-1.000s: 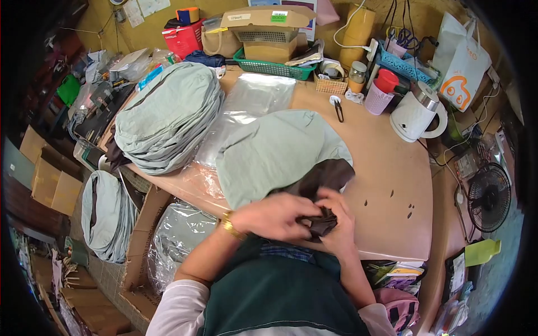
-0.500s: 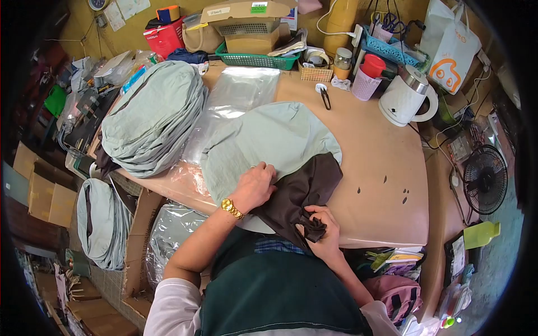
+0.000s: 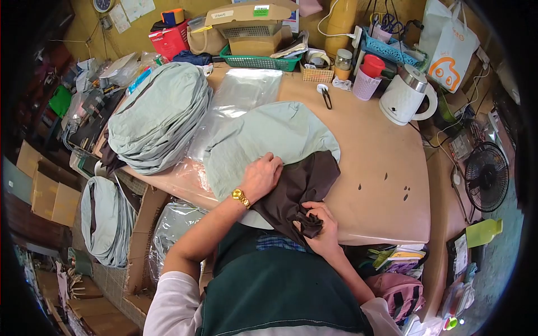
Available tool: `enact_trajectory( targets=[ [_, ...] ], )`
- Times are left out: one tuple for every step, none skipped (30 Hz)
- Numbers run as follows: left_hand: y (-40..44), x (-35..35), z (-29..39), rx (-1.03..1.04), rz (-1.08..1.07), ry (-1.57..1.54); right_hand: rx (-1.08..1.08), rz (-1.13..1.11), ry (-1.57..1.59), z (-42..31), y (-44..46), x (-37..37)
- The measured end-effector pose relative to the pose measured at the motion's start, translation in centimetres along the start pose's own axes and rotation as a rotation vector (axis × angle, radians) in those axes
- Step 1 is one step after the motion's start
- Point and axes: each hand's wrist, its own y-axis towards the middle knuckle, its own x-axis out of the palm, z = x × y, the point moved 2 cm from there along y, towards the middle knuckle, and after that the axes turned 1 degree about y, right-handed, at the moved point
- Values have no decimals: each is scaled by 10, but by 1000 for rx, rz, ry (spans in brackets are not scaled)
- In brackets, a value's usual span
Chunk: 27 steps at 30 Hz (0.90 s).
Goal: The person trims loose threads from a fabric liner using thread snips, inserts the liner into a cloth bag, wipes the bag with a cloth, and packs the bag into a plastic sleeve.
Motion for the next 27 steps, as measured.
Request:
enact_trajectory(
  targets=[
    [3, 2, 0, 69, 54, 36, -3, 3, -4, -3, 0, -1],
    [6, 4, -1, 75, 59, 35, -35, -6, -2, -7, 2, -2],
    [13, -10, 8, 129, 110, 39, -68, -15, 0, -13, 3, -3],
    [18, -26, 20, 183, 159, 44, -71, -9, -5, -19, 10, -5],
    [22, -43, 34, 190, 160, 42, -172, -46, -11, -28, 21, -6],
    [26, -61, 53, 268, 104, 4, -272, -83, -17, -34, 34, -6],
    [29, -78, 71, 346, 49, -32, -375, -64, -107, -34, 48, -5],
    [30, -92, 87, 451, 35, -49, -272, -100, -168, -14, 53, -2],
    [28, -105, 104, 557, 55, -72, -207, -108, -223, 5, 67, 0],
    [25, -112, 117, 666, 78, -94, -152, -99, -282, 21, 85, 3],
    [24, -111, 124, 680, 79, -90, -141, -48, -311, 30, 104, 4],
    [22, -107, 130, 740, -9, -12, -129, -6, -332, 36, 121, 1],
    [23, -105, 134, 796, -94, 67, -125, 40, -347, 37, 137, -3],
    [25, -109, 133, 804, -91, 71, -122, 77, -357, 38, 150, -8],
    [27, -117, 130, 790, -84, 45, -113, 115, -365, 37, 163, -13],
    [30, -125, 126, 780, -79, 21, -107, 146, -368, 36, 172, -17],
    [32, -134, 126, 785, 8, -34, -96, 175, -372, 35, 181, -22],
    [33, -140, 122, 793, 6, -33, -92, 197, -373, 33, 188, -25],
    [37, -147, 117, 697, 73, -2, -92, 215, -375, 31, 193, -26],
    [42, -152, 113, 600, 136, 27, -95, 230, -376, 30, 193, -25],
    [46, -146, 113, 614, 165, 7, -105, 246, -376, 27, 193, -25],
    [41, -140, 117, 612, 165, 5, -110, 255, -373, 25, 194, -25],
    [29, -133, 127, 720, 84, 2, -120, 276, -378, 23, 194, -26],
    [18, -128, 136, 830, -1, 0, -115, 290, -378, 22, 198, -34],
    [11, -131, 144, 800, -20, -18, -96, 304, -378, 23, 206, -44],
    [11, -135, 141, 800, -20, -17, -80, 329, -384, 24, 213, -54],
    [13, -144, 134, 659, 174, -26, -68, 345, -386, 23, 220, -63]
  ],
)
